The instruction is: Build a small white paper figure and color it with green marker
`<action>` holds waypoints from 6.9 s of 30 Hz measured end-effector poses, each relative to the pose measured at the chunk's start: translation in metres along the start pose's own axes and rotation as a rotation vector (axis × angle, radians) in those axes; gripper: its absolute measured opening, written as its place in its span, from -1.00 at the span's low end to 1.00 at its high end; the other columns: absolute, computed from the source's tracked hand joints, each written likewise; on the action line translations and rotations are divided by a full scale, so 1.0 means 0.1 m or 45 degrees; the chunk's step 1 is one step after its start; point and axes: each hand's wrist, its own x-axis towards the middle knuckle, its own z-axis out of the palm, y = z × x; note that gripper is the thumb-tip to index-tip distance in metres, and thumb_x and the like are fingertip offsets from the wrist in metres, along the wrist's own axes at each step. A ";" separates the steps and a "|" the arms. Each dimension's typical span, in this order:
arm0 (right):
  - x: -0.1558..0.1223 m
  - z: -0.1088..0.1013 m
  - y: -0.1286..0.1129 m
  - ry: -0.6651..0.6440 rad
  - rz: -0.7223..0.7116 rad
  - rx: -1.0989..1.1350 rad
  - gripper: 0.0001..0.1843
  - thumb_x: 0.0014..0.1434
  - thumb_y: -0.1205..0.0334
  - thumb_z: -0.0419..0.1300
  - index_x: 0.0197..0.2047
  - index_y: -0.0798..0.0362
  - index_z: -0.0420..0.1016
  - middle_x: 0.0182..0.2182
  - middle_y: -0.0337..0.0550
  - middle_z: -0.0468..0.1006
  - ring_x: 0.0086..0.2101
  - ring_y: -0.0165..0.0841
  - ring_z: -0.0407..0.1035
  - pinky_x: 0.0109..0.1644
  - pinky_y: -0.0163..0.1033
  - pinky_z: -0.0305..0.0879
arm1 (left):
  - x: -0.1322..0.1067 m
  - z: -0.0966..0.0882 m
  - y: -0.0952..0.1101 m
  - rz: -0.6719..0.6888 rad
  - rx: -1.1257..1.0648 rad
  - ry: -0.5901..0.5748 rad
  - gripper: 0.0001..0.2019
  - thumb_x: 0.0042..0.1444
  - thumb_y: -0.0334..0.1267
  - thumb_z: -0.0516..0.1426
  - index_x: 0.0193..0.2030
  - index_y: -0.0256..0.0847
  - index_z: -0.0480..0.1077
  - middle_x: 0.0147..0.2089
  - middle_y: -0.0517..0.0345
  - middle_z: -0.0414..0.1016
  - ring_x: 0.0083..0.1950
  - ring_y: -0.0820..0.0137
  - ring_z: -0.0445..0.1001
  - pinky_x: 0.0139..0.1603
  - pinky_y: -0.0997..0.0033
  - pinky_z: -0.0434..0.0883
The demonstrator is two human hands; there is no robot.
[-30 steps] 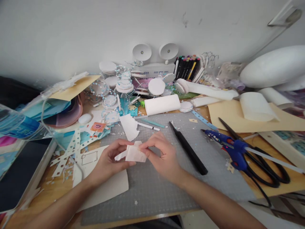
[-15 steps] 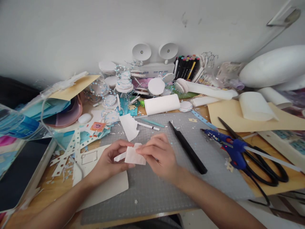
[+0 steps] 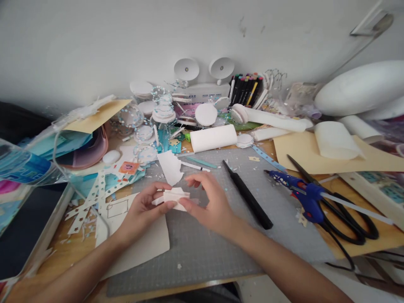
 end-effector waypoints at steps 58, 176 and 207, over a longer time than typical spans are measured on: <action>-0.01 0.13 -0.06 -0.535 1.222 1.452 -0.60 0.13 -0.06 0.19 -0.49 0.11 0.29 -0.74 -0.44 0.12 -0.69 -0.60 -0.16 -0.58 -0.36 -0.27 | -0.05 -0.01 0.10 0.005 0.268 -0.011 -0.79 0.09 -0.12 0.20 -0.39 -0.24 0.45 -0.44 0.16 0.44 -0.38 0.40 0.36 -0.27 0.45 0.31; -0.05 -0.02 -0.40 0.168 -0.542 -0.351 -0.55 0.04 0.19 0.16 0.03 0.06 0.29 -0.18 -0.02 0.33 -0.17 -0.16 0.28 -0.10 -0.03 0.25 | -0.68 -0.07 0.95 0.845 1.604 -0.066 -0.72 0.14 -0.49 0.10 -0.02 -0.22 0.39 -0.21 0.09 0.44 -0.18 0.38 0.38 -0.15 0.38 0.35; 0.02 -0.07 -0.67 -0.023 -0.392 0.178 -0.85 0.15 0.45 0.11 -0.24 0.04 0.40 -0.37 -0.17 0.39 -0.32 -0.35 0.30 -0.23 -0.19 0.28 | -0.58 -0.01 0.85 0.874 1.418 -0.194 -0.71 0.08 -0.54 0.14 -0.03 -0.32 0.43 -0.29 0.07 0.40 -0.29 0.39 0.31 -0.23 0.30 0.24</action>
